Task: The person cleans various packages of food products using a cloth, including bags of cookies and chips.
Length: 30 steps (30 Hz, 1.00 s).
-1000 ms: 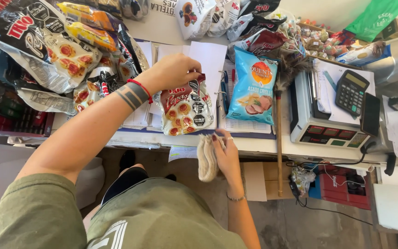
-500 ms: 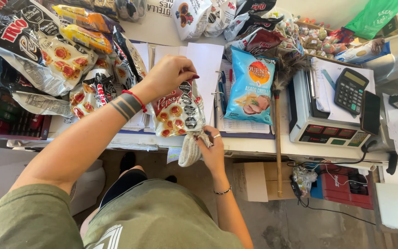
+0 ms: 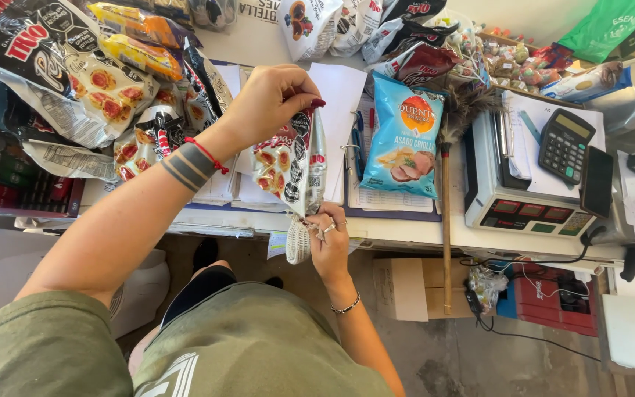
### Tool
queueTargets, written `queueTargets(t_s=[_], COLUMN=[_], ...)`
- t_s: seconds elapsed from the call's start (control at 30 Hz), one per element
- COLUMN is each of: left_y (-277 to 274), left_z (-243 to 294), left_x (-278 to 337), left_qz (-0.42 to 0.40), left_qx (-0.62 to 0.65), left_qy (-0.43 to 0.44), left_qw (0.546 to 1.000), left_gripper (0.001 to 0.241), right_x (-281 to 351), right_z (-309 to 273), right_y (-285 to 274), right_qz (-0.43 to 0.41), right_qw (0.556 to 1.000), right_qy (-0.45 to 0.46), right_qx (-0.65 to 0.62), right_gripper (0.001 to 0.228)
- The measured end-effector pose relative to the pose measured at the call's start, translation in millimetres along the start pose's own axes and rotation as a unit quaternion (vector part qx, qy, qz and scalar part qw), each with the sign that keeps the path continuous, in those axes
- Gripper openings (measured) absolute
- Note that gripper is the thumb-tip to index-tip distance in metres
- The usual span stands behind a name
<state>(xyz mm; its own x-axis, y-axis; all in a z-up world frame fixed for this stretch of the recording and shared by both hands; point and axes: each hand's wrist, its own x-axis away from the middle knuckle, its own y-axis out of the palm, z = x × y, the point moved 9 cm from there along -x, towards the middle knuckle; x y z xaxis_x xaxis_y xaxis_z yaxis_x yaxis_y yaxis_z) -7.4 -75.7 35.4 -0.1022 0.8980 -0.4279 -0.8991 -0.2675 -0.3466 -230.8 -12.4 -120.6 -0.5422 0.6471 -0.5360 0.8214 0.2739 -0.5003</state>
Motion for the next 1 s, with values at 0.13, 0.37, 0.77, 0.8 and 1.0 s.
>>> queueTargets(t_s=[0.13,0.37,0.77,0.8,1.0], left_y=[-6.8,-12.9,7.9,-4.5,-41.8], left_z=[23.7,52.5,-5.3,-0.1,-59.8], left_x=[8.4,3.1,29.9,42.1,104.7], left_qz=[0.011,0.019,-0.083,-0.085,-0.180], left_qx=[-0.020,-0.134,-0.179,-0.180,-0.363], left_qy=[0.075,0.083,-0.130,-0.130,-0.273], left_qw=[0.997,0.987,0.972,0.971,0.872], left_gripper=[0.013,0.011,0.035,0.035,0.055], right_x=[3.8,-26.8,-12.4,-4.7,20.7], right_z=[10.5,28.6,10.3,18.9,34.8], right_y=[-9.1,-34.7,6.7,10.4,37.5], right_qz=[0.023,0.034,-0.134,-0.133,-0.198], right_qw=[0.999,0.993,0.937,0.937,0.910], right_qy=[0.002,0.086,0.322,0.323,0.362], right_qx=[-0.023,-0.073,-0.001,-0.003,-0.037], right_gripper=[0.019,0.009,0.028,0.028,0.021])
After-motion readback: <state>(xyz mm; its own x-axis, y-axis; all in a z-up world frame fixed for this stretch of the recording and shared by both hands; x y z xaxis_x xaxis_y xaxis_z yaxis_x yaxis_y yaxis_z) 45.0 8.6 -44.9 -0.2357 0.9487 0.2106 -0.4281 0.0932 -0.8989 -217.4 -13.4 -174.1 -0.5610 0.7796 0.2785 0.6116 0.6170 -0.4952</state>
